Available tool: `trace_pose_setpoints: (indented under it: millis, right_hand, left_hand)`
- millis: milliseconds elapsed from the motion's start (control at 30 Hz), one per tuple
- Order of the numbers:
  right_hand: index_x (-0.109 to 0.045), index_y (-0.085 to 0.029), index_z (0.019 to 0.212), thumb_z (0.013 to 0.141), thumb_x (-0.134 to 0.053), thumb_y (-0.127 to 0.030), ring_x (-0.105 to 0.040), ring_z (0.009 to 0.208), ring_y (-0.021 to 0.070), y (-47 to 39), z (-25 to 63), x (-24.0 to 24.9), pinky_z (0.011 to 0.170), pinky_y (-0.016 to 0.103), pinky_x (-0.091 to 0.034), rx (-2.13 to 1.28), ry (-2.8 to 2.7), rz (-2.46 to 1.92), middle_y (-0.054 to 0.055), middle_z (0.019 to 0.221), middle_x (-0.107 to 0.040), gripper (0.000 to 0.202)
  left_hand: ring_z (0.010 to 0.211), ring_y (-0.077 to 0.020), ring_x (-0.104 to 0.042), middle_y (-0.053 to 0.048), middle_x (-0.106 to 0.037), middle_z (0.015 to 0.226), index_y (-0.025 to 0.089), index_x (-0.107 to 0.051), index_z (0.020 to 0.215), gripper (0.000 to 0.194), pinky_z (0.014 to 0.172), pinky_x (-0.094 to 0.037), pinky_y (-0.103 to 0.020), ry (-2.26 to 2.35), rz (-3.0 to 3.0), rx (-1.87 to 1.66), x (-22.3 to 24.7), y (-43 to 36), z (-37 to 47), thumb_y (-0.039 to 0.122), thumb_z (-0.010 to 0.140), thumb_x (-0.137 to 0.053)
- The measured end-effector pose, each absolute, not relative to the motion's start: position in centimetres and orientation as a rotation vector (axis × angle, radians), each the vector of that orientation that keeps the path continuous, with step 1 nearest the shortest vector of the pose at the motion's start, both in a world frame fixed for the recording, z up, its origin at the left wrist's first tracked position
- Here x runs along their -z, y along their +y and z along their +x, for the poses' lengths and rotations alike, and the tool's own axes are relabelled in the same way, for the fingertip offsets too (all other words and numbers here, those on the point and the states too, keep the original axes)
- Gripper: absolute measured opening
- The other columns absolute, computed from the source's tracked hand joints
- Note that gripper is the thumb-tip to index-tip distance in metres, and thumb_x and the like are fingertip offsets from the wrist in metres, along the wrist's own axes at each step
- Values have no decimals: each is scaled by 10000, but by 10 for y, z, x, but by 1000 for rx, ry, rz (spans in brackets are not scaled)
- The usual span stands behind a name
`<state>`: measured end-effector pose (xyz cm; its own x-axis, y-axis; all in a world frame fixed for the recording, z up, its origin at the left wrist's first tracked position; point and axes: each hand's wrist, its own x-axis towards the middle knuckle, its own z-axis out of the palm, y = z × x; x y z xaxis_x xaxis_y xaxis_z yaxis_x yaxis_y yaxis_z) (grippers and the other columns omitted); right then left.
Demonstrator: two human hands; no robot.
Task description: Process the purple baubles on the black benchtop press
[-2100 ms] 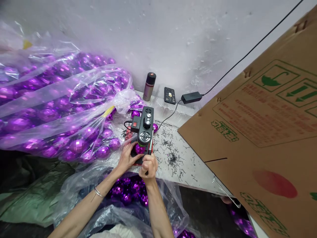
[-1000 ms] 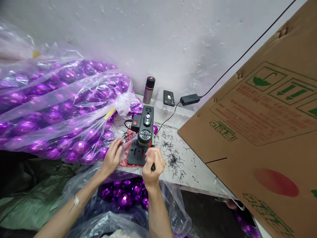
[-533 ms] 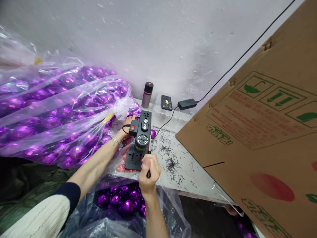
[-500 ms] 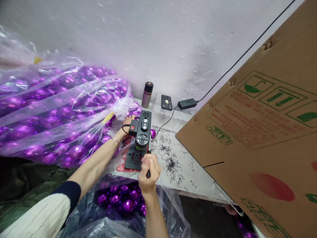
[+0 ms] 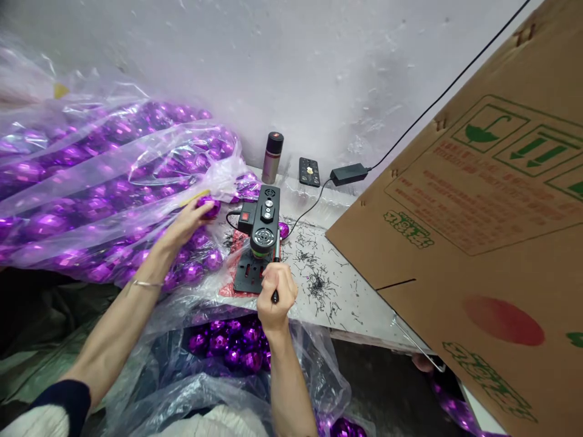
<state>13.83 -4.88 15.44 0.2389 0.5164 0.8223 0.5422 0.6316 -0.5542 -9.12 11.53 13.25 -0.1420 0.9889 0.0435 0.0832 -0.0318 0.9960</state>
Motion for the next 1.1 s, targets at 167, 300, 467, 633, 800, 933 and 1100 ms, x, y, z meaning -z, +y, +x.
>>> trace_pose_setpoints:
  millis: [167,300,467,633,800,933,1100]
  right_hand:
    - [-506,-235,709,1075,-451,-144,-589,651,143,-48,139,-152,615,309,-437,20,-1382,-975,-22,667,-550,380]
    - [-504,-236,706,1071,-449,-138,-599,657,148,-49,140,-151,618,312,-444,34,-1394,-979,-20,661,-550,381]
    - [-504,-233,722,1056,-445,-105,-601,662,138,-50,141,-152,609,296,-444,32,-1427,-968,-20,676,-564,362]
    - [-506,-237,705,1047,-448,-107,-606,664,151,-51,141,-152,612,306,-455,36,-1428,-972,-21,651,-543,370]
    - [-502,-240,713,1048,-450,-112,-606,670,154,-51,141,-151,611,309,-448,43,-1426,-973,-20,653,-538,362]
    - [-496,-240,718,1053,-448,-113,-601,673,151,-52,141,-150,628,310,-458,31,-1435,-983,-25,651,-523,361]
    - [-493,-236,731,1050,-446,-91,-600,683,137,-52,142,-151,629,293,-452,36,-1448,-971,-26,680,-541,353]
  left_hand:
    - [1075,-274,-771,-135,-755,1278,201,-675,1396,460,928,-674,-440,1024,852,-1293,-134,14,-87,398,980,-659]
    - [1095,-305,-787,-138,-793,1255,194,-716,1307,494,989,-667,-495,934,664,-1201,-96,-31,-47,483,910,-769]
    - [1313,-313,-710,-133,-731,1438,215,-691,1356,677,1074,-621,-434,1055,774,-1272,-65,-32,-9,562,803,-868]
    - [1124,-275,-786,-120,-737,1409,254,-652,1428,682,897,-676,-376,1047,816,-1187,-63,-31,-13,572,848,-817]
    - [804,-180,-783,-53,-798,1065,261,-676,1372,643,791,-684,-336,951,592,-1124,-66,-29,-20,437,791,-888]
    - [734,-159,-740,-54,-778,1007,219,-697,1308,633,698,-651,-288,1015,643,-1134,-63,-25,-14,439,759,-922]
    - [650,-154,-676,-58,-778,1050,213,-631,1453,806,607,-588,-294,1205,1108,-1183,-45,-16,-4,520,759,-904]
